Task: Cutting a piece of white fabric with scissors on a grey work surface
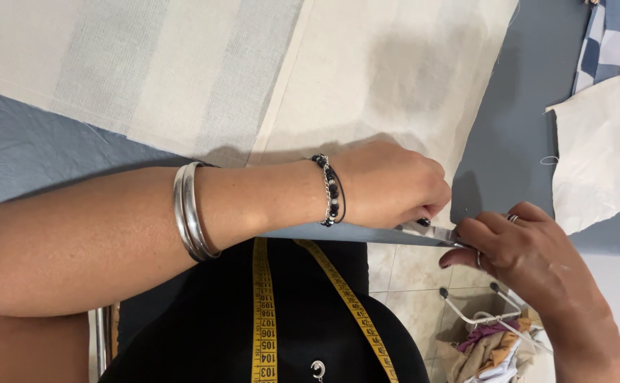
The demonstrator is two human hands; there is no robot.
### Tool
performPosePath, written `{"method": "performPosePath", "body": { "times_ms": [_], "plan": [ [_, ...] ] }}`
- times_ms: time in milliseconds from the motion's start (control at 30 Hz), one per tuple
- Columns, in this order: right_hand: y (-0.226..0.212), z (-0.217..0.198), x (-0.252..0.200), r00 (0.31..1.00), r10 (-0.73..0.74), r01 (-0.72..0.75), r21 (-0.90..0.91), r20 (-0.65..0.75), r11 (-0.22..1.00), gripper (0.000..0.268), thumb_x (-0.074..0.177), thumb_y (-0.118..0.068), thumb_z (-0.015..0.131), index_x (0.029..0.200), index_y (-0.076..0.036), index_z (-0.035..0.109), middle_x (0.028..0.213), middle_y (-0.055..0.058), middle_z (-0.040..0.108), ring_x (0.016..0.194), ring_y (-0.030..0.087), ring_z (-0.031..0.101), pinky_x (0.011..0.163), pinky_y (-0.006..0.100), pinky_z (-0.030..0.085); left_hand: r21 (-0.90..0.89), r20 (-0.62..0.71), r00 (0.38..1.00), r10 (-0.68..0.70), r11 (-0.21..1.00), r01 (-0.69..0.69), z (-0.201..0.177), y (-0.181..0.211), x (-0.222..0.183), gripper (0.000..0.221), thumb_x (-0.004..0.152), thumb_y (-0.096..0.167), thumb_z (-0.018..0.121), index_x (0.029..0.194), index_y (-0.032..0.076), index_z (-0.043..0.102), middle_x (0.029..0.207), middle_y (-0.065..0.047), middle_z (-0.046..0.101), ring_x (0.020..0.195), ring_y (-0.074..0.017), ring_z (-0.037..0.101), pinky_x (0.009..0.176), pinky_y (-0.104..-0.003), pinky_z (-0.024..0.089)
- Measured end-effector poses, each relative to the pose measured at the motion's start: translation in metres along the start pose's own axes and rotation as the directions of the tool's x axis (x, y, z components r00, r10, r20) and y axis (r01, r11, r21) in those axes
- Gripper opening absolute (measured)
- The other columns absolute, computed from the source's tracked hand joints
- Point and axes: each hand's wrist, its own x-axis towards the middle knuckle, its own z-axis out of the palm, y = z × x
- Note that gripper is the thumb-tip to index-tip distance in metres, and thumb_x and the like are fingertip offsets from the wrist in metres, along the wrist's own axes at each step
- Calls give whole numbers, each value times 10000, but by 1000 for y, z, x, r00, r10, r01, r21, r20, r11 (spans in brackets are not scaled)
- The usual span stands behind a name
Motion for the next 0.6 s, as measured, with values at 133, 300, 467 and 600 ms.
{"method": "performPosePath", "body": {
  "times_ms": [133,300,467,600],
  "plan": [
    [-4,-3,9,999,-17,19,63,-37,998,410,883,-503,737,760,-156,556,614,-17,516,484,243,432,664,360,373,-53,-38,999,20,998,-22,-3,1,-3,221,943,135,572,771,229,673,802,70,658,605,-199,631,549,-383,483],
    [4,-6,7,997,6,-8,23,83,1000,406,859,-571,715,789,-206,551,631,-48,546,494,252,458,656,359,392,-91,-6,1000,-26,996,25,-13,5,-6,241,921,102,586,738,229,678,745,70,668,629,-172,639,582,-348,486],
    [10,-4,-7,990,109,-110,6,93,994,437,801,-642,717,830,-228,579,660,-65,599,494,277,455,646,374,433,109,217,960,-175,982,154,-56,22,-25,271,1016,285,632,781,152,651,790,17,639,654,-118,620,593,-270,553],
    [14,6,-11,985,145,-155,114,92,981,437,735,-615,770,832,-217,619,677,-93,630,499,248,447,664,364,439,241,111,992,-65,970,37,-32,-1,-37,374,884,446,841,798,120,678,830,-42,678,739,-270,684,666,-474,558]
  ]
}}
